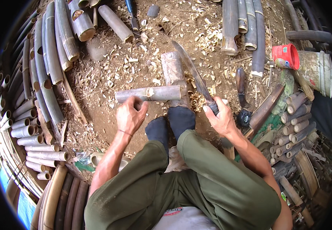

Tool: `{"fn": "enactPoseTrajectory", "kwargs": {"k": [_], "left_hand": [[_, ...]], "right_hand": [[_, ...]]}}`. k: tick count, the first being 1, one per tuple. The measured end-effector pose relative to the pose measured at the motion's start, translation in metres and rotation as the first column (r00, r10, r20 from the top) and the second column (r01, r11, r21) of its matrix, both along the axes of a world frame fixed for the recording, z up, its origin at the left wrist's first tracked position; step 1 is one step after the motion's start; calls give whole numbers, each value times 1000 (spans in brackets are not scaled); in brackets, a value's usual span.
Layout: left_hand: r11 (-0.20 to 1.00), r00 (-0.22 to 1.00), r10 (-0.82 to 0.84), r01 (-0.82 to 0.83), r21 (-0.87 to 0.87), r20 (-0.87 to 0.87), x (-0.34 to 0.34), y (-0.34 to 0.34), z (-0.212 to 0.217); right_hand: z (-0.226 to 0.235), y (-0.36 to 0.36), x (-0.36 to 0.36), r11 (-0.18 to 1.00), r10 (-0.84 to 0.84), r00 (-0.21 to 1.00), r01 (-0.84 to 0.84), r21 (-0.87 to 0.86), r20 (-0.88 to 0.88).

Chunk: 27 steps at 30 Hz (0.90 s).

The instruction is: The person measures a piece of bamboo with a tape measure, cuts it to length using a hand saw, and then uses a knife to carve and smooth the edges of the bamboo segments.

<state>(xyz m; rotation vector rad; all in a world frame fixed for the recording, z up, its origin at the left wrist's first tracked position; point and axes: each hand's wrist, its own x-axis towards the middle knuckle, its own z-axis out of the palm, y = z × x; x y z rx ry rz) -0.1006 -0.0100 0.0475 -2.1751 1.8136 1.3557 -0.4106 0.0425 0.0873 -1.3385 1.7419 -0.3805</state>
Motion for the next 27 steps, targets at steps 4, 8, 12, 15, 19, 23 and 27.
{"fn": "enactPoseTrajectory", "kwargs": {"k": [4, 8, 12, 15, 19, 23, 27], "left_hand": [[618, 671, -541, 726, -301, 507, 38, -29, -34], [670, 645, -722, 742, 21, 249, 45, -64, -23], [713, 713, -701, 700, 18, 23, 53, -67, 13], [723, 766, -605, 643, 254, -219, 53, -79, 36], [775, 819, -517, 571, 270, -249, 59, -76, 37], [806, 824, -537, 564, 177, -181, 61, -73, 34], [808, 831, -533, 556, 195, -162, 52, -82, 42]], "right_hand": [[-4, 0, 0, 970, 148, 988, -153, -190, -42], [-10, -8, -2, 960, 190, 974, -211, -184, -124], [-9, -13, 1, 940, 280, 950, -300, -162, -138], [-9, -24, 9, 923, 349, 913, -374, -89, -213], [-6, -34, 24, 860, 321, 936, -352, -370, -145], [8, -41, 38, 769, 367, 921, -379, -514, -129], [-29, -51, 14, 869, 484, 813, -488, 75, -324]]}}
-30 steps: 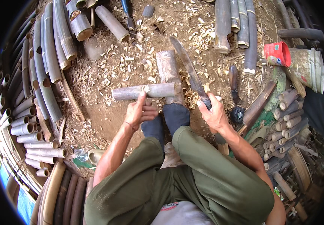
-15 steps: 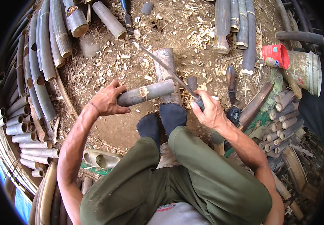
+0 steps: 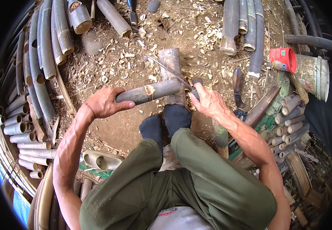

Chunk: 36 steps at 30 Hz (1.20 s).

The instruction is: The person measures a piece of bamboo with a tape measure, cuts it to length using a hand saw, and then uses a knife to carve and smooth the edges of the bamboo segments.

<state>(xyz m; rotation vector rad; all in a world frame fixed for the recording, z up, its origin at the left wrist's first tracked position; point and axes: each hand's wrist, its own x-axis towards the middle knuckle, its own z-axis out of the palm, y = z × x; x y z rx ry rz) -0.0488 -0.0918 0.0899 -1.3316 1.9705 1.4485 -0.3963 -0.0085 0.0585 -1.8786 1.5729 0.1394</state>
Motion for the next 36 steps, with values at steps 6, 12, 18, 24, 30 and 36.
{"fn": "enactPoseTrajectory", "kwargs": {"k": [6, 12, 18, 24, 30, 36], "left_hand": [[983, 995, -7, 25, -184, 95, -1, 9, 8], [958, 991, 28, 10, -288, 129, -6, 23, 14], [859, 996, 54, -8, -511, 74, -6, 44, 10], [786, 999, 38, -9, -618, 34, -6, 58, 8], [737, 998, -6, 49, -674, 66, -12, 63, 9], [972, 997, 45, -30, -234, 60, -12, 45, 28]], "right_hand": [[40, 3, 25, 897, 96, 855, 148, -417, 509], [4, -3, -4, 999, -45, 978, 49, -14, 203], [20, 5, 15, 904, 92, 903, 101, -416, 420], [29, 2, 11, 989, -71, 927, 112, -92, 369], [-7, 4, 8, 971, 52, 992, -24, -237, 117], [-1, 12, -3, 989, -141, 966, 127, 77, 215]]}}
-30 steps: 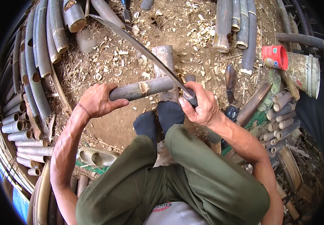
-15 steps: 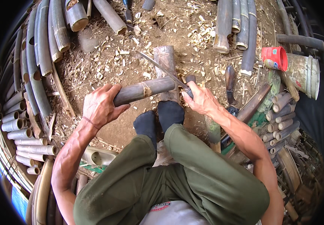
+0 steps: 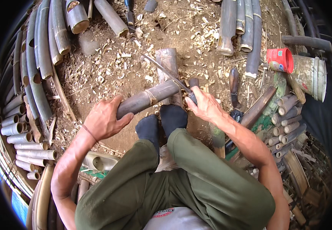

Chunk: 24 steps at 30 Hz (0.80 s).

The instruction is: The person measures a piece of bamboo with a tape measure, cuts it to length using a hand saw, and then uses a knife to carve and smooth the edges of the bamboo segments.

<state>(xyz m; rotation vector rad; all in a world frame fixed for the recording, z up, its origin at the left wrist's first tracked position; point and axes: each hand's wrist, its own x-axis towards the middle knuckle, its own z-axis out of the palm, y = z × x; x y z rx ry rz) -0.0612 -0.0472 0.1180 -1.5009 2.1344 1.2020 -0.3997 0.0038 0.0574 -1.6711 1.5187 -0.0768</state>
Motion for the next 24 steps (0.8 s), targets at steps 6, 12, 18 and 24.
{"fn": "enactPoseTrajectory", "kwargs": {"k": [6, 12, 18, 24], "left_hand": [[998, 999, 45, -46, -30, -21, 6, -9, 0], [995, 994, 101, -99, 31, -48, 3, -10, 2], [986, 993, 94, -103, -128, -77, 9, 2, -4], [948, 997, 30, -50, -314, -68, 8, 12, -10]], "right_hand": [[32, -5, 17, 962, -79, 985, 117, -248, 156], [-7, 0, 4, 933, 86, 991, -115, -340, -98], [38, -9, 28, 928, 9, 968, 85, -364, 249], [-4, -15, 1, 995, 64, 987, -52, 81, -147]]}}
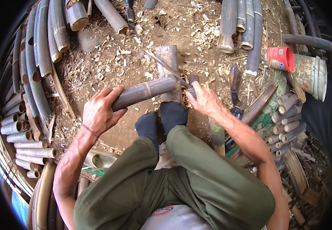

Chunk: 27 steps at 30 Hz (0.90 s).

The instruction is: The person measures a piece of bamboo with a tape measure, cuts it to length using a hand saw, and then uses a knife to carve and smooth the edges of the bamboo segments.

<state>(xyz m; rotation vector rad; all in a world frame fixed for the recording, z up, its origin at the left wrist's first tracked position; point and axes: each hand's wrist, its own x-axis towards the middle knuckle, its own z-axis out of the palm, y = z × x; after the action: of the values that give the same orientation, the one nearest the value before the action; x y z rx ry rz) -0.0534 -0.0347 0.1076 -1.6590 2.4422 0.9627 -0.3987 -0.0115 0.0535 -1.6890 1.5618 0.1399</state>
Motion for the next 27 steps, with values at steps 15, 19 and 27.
{"fn": "enactPoseTrajectory", "kwargs": {"k": [15, 19, 27], "left_hand": [[994, 999, -34, 31, 101, 30, -1, 5, -1], [885, 999, 4, -21, 464, 37, -1, -20, 13], [922, 997, 71, -63, 381, -6, -5, -25, 11]], "right_hand": [[0, 11, -2, 997, -68, 990, 72, -26, 126], [8, 9, 0, 990, -120, 983, 128, -55, 138], [17, 7, 20, 806, 116, 940, 99, -583, 320]]}}
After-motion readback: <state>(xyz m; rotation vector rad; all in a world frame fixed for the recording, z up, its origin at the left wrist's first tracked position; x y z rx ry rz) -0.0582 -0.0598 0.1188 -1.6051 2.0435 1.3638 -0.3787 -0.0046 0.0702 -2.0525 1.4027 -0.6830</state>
